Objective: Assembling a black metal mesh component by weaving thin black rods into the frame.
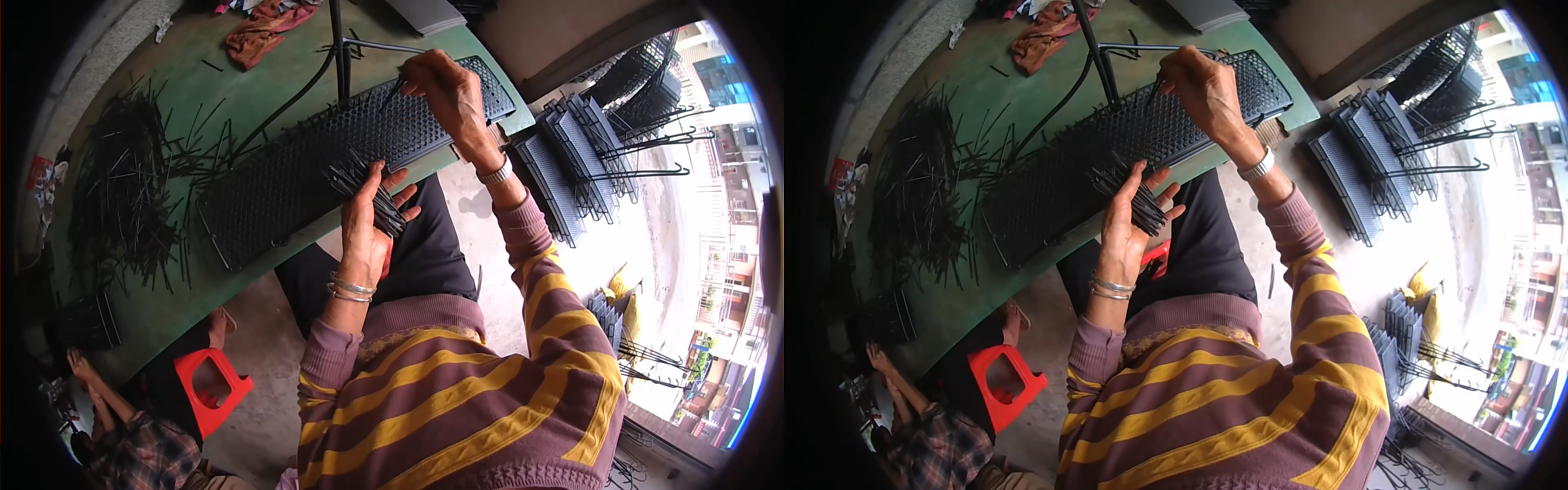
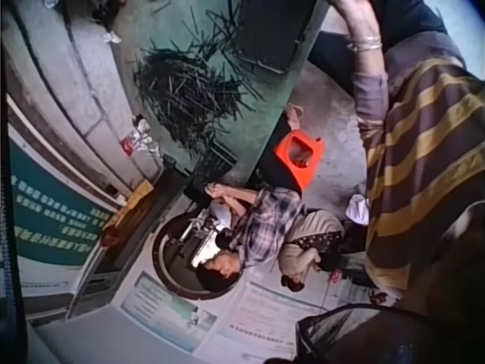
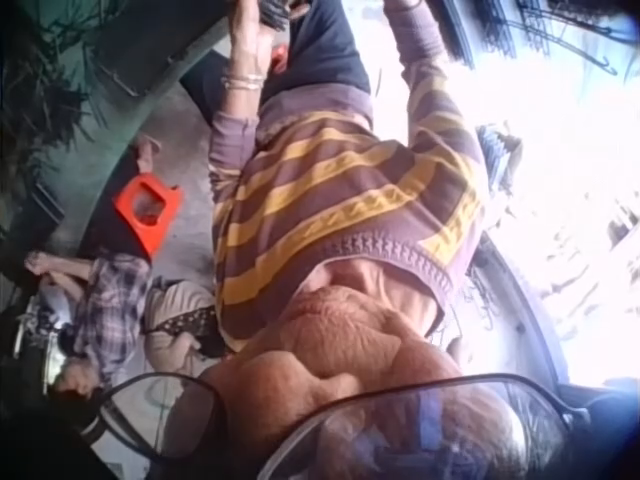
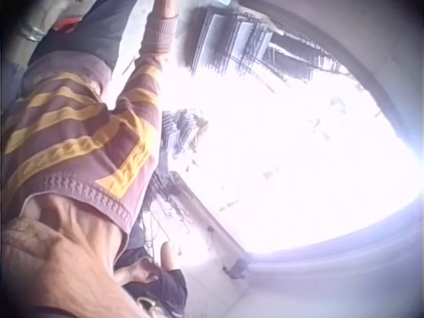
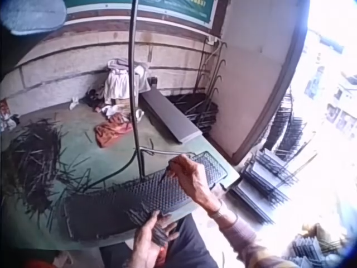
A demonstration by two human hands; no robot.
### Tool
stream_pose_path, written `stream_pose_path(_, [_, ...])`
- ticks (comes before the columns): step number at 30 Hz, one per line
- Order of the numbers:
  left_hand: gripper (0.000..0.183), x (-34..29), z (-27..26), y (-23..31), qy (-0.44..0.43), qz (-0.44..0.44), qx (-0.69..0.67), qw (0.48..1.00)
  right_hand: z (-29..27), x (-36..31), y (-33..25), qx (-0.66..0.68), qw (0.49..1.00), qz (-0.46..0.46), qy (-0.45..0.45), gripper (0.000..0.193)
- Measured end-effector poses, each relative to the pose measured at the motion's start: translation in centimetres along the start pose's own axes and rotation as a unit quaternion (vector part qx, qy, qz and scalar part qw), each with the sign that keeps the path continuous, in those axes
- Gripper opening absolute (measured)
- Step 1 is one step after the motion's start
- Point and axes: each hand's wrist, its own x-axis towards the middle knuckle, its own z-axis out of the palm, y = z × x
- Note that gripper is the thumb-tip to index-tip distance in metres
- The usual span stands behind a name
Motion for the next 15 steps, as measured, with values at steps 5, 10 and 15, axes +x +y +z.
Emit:
stream_pose_path(5, [0.033,0.1,0.2,-1.3,-0.033,-0.016,-0.06,0.998,1.0,1.9,3.0,-0.023,0.997,-0.075,0.024,0.013])
stream_pose_path(10, [0.026,0.5,-0.4,-1.9,-0.018,-0.034,-0.072,0.997,1.4,2.3,3.3,-0.048,0.992,-0.112,0.019,0.012])
stream_pose_path(15, [0.023,0.8,-0.6,-2.2,-0.001,-0.042,-0.08,0.996,1.0,2.5,3.4,-0.073,0.991,-0.112,0.012,0.012])
